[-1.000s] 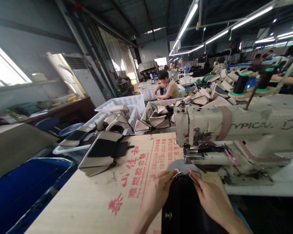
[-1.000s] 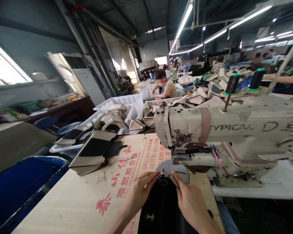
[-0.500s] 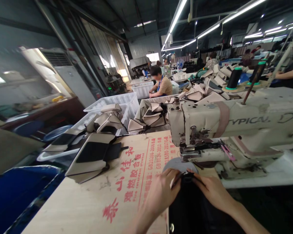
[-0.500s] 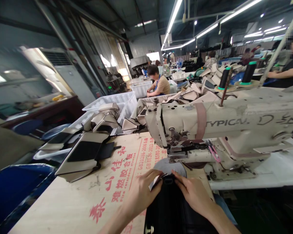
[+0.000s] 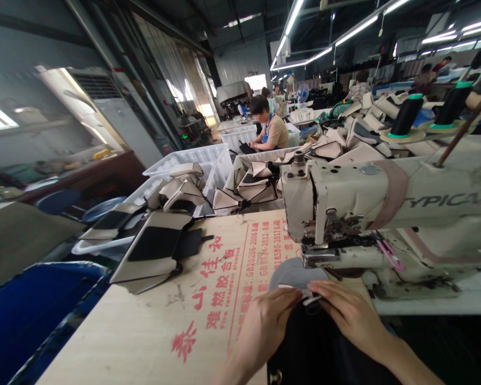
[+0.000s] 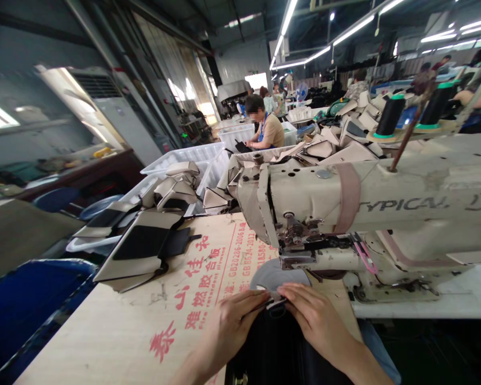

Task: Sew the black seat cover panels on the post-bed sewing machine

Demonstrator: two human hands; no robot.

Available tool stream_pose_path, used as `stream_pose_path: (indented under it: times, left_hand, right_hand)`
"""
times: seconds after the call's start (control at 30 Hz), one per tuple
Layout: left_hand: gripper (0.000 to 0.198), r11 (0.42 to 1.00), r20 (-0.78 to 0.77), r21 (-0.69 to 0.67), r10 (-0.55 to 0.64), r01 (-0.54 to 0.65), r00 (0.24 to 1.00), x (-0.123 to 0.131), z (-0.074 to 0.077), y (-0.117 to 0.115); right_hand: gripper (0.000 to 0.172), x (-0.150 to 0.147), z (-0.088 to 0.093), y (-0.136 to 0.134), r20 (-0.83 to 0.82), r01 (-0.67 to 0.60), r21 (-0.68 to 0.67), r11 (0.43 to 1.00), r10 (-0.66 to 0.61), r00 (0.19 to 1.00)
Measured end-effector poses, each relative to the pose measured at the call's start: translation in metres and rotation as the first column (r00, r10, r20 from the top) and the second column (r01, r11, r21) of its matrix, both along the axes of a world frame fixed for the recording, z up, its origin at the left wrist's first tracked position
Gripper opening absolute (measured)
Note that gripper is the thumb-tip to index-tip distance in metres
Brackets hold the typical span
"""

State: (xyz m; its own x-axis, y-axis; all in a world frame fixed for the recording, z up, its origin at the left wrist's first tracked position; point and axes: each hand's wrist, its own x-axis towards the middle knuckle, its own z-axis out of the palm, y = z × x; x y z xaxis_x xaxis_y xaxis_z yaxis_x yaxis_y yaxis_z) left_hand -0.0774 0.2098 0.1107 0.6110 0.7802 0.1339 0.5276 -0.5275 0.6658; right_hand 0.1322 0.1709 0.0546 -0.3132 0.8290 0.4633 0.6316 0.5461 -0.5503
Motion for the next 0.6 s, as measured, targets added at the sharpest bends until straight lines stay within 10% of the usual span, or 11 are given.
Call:
stream_pose_path:
  times: [0.37,0.6]
  left_hand:
    - [0.025,0.973,-0.055,-0.073,-0.224,0.22,0.973,-0.014,0.008,0.007]
    - [0.023,0.997,-0.11,0.061,0.044,-0.037,0.993,0.014,0.018,-0.015]
  right_hand:
    - [0.028,0.002,0.01,0.0,0.043,-0.193,0.042,0.98,0.191,0.981]
    - [0.027,0.002,0.007,-0.001,0.007,-0.18,0.056,0.982,0.18,0.984]
